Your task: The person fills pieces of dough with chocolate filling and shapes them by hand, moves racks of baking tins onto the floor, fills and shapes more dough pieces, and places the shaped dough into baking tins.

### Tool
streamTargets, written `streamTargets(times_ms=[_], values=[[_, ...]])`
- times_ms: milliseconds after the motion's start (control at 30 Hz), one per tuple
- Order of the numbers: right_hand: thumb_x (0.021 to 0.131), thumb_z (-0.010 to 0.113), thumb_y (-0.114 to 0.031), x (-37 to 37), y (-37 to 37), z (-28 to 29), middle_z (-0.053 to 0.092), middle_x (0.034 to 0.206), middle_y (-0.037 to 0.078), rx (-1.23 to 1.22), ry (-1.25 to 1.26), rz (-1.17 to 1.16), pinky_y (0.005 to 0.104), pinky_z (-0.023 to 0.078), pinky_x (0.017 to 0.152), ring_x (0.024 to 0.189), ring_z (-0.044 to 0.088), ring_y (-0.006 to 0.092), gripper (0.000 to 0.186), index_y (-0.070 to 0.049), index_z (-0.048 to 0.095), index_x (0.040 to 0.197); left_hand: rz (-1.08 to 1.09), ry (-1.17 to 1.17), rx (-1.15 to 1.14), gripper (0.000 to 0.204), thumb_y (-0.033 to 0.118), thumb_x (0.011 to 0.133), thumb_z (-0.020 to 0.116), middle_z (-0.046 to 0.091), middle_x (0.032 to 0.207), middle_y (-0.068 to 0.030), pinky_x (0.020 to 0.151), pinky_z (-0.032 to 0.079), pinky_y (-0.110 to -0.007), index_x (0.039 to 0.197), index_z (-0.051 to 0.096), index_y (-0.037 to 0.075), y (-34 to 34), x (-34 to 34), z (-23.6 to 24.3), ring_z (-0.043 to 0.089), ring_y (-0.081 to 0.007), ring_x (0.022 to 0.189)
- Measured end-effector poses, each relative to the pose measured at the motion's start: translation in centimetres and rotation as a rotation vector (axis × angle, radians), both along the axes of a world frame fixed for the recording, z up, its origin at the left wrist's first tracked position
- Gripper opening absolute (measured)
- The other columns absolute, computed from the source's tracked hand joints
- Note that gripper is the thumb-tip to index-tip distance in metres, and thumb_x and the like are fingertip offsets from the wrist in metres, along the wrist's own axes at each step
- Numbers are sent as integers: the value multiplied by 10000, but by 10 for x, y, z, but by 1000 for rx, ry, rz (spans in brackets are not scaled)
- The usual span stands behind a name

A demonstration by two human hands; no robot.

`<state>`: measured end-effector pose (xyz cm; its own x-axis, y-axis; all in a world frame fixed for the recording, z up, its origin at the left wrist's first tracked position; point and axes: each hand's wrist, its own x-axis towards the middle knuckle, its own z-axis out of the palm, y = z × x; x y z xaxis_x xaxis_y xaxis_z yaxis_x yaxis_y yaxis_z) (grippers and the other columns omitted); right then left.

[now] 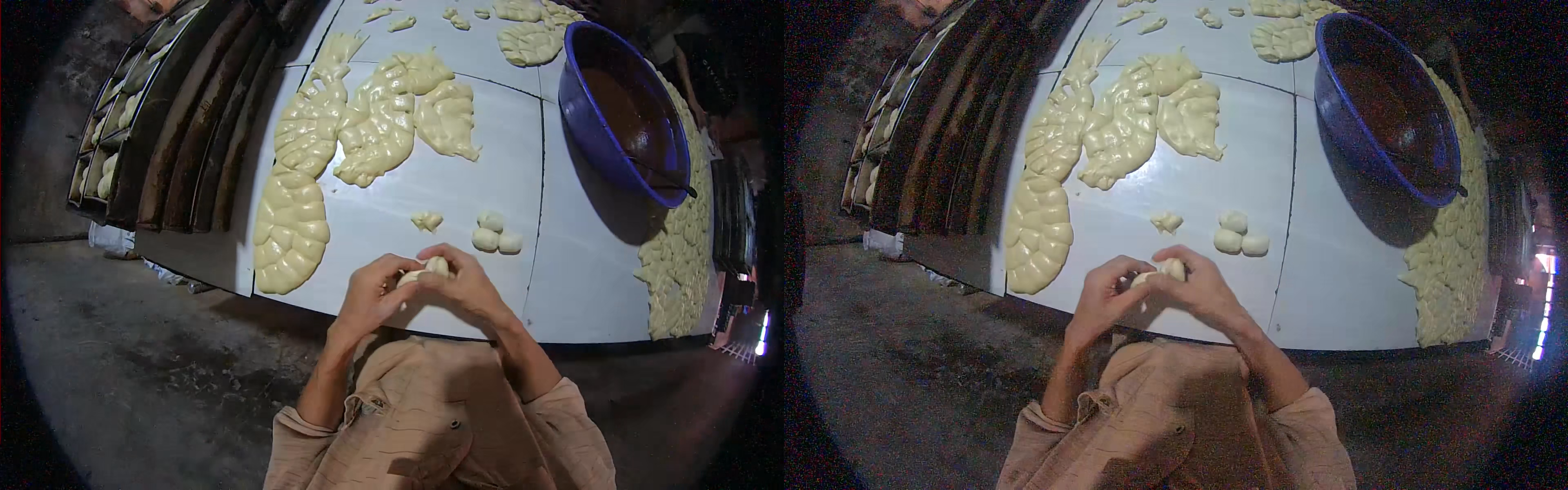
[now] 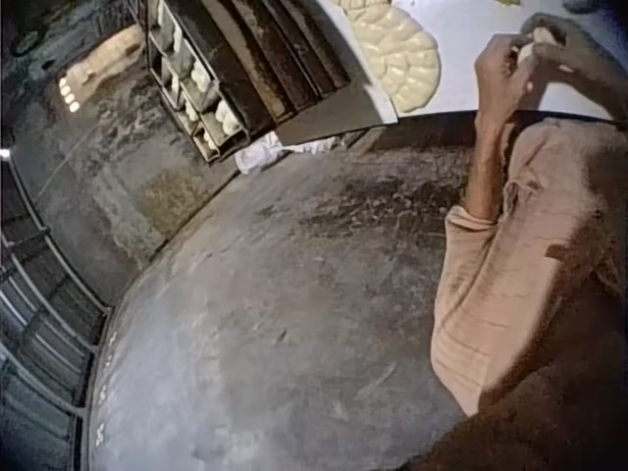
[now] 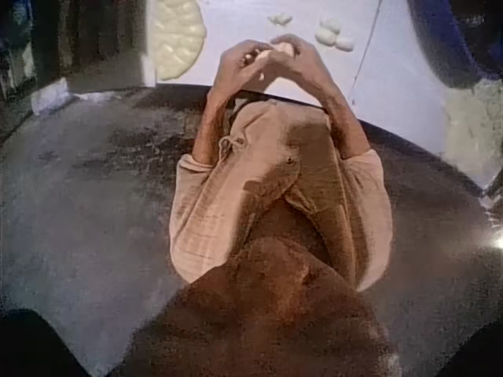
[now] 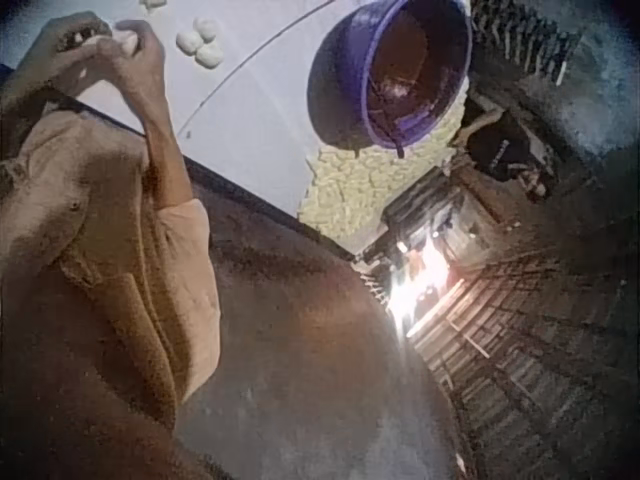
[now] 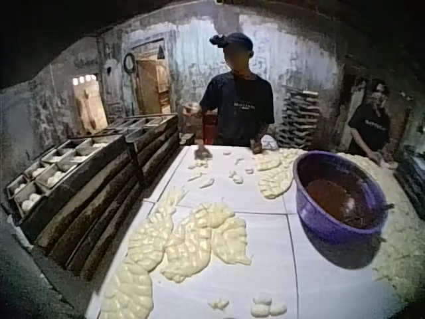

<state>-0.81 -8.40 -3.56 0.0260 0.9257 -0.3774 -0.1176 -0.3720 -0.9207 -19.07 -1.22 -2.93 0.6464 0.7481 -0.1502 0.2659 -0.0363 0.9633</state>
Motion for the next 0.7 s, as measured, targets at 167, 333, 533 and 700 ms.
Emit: streamTargets(times_ms=[167, 333, 533, 700], values=[[950, 626, -246, 0, -2, -8, 595, 900, 40, -81, 175, -58, 218, 469, 643, 786, 550, 79, 251, -29, 580, 1068, 38, 152, -59, 331, 147, 864, 728, 688, 867, -123, 658, 522, -309, 1149, 594, 45, 1, 2, 11, 663, -198, 741], [996, 549, -241, -2, -7, -3, 591, 954, 37, -67, 173, -122, 234, 473, 641, 787, 549, 81, 262, -30, 576, 1149, 29, 219, 44, 558, 148, 842, 747, 689, 1004, -138, 724, 545, -343, 1333, 489, 79, -4, 3, 5, 681, -270, 805], [924, 640, -229, 3, -4, 9, 627, 865, 61, 1, -133, 92, 280, 479, 674, 767, 574, 110, 296, 9, 619, 1099, -20, 201, 193, 709, 110, 832, 729, 643, 1210, -175, 927, 523, -360, 1465, 411, 120, -3, 1, 2, 638, -298, 1120], [894, 652, -184, 3, -2, 4, 664, 879, 161, 90, -461, 95, 366, 510, 711, 774, 648, 278, 254, 12, 644, 1055, -96, 419, 409, 618, 223, 854, 722, 675, 1006, -101, 747, 536, -379, 1421, 486, 148, -11, 8, -3, 653, -284, 857]])
